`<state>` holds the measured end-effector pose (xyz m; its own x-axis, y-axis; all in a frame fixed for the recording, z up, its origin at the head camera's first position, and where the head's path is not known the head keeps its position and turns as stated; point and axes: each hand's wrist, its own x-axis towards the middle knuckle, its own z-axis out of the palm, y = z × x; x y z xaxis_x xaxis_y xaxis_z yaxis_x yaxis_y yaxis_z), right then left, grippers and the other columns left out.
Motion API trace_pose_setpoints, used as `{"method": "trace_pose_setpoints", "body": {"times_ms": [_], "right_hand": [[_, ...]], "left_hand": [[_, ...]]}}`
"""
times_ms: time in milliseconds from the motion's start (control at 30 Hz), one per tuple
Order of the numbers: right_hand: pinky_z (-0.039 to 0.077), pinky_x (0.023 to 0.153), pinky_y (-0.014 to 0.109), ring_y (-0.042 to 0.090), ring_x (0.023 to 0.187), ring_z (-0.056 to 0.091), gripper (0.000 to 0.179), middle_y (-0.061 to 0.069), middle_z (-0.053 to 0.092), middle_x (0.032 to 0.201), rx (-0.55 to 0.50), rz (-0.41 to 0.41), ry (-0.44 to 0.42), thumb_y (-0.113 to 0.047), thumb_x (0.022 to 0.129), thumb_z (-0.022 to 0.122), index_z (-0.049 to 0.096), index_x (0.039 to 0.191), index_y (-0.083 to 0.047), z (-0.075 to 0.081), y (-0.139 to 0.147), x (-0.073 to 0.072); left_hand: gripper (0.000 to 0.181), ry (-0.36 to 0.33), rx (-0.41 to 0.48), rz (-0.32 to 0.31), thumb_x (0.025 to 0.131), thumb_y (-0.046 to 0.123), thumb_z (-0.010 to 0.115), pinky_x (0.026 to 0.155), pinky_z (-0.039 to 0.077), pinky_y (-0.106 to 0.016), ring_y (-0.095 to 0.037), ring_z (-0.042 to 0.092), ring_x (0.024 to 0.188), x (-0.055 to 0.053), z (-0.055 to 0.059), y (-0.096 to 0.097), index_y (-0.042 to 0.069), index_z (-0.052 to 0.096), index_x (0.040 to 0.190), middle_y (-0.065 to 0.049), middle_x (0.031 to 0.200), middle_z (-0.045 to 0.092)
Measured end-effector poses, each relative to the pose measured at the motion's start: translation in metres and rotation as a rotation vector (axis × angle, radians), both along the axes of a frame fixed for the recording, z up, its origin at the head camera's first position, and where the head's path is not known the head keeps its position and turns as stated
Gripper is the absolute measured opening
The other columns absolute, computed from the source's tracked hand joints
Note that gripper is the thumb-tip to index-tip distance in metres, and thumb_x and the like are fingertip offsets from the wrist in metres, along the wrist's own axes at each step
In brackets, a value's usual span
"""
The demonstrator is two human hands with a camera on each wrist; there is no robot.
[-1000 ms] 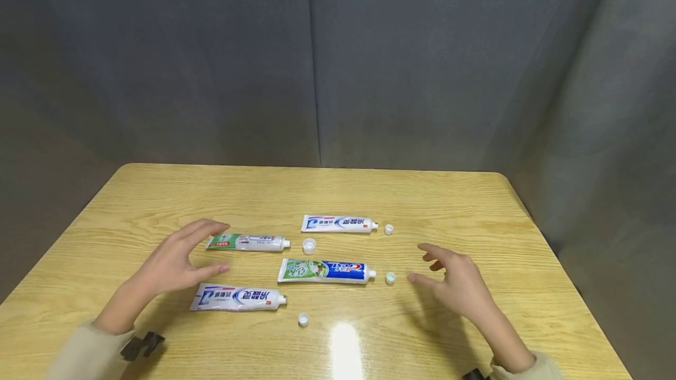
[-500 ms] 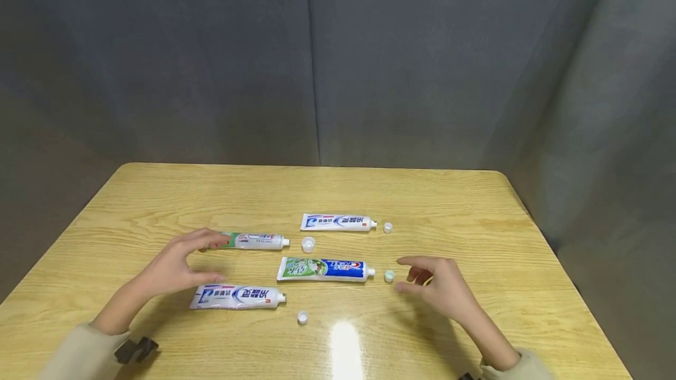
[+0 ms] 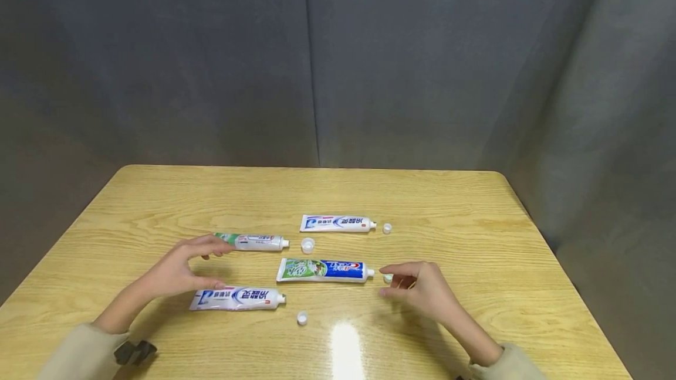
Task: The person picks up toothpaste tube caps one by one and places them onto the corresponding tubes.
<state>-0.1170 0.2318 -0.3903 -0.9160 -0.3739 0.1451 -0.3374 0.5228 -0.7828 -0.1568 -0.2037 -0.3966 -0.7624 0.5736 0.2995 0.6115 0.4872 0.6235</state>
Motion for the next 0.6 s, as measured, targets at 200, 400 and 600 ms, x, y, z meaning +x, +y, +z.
{"method": "trace_pose_setpoints", "body": {"times_ms": [200,400,600], "right_hand": [[0.048,0.053,0.024,0.005,0.059,0.054,0.036,-0.004,0.062,0.07,-0.009,0.056,0.025,-0.017,0.074,0.075,0.067,0.101,0.005,-0.004,-0.007,-0.001],[0.046,0.049,0.023,0.002,0.057,0.05,0.039,-0.006,0.058,0.067,0.003,0.131,0.046,-0.02,0.074,0.075,0.067,0.101,0.006,-0.012,-0.016,-0.003],[0.045,0.048,0.023,0.001,0.055,0.048,0.039,-0.007,0.057,0.065,-0.013,0.145,0.013,-0.021,0.074,0.075,0.067,0.102,0.005,-0.018,-0.024,-0.003]], "left_hand": [[0.058,-0.047,-0.008,-0.022,0.068,0.03,0.08,0.077,0.045,-0.043,-0.022,0.052,0.1,-0.001,-0.005,-0.001,0.004,0.062,0.116,-0.003,0.111,0.058],[0.055,-0.138,0.002,-0.085,0.071,0.026,0.078,0.078,0.044,-0.043,-0.025,0.05,0.101,-0.003,-0.011,0.0,0.001,0.06,0.117,-0.005,0.114,0.056],[0.054,-0.175,-0.013,-0.096,0.073,0.029,0.076,0.082,0.043,-0.047,-0.027,0.048,0.105,-0.005,-0.014,0.002,0.001,0.061,0.116,-0.007,0.114,0.055]]}}
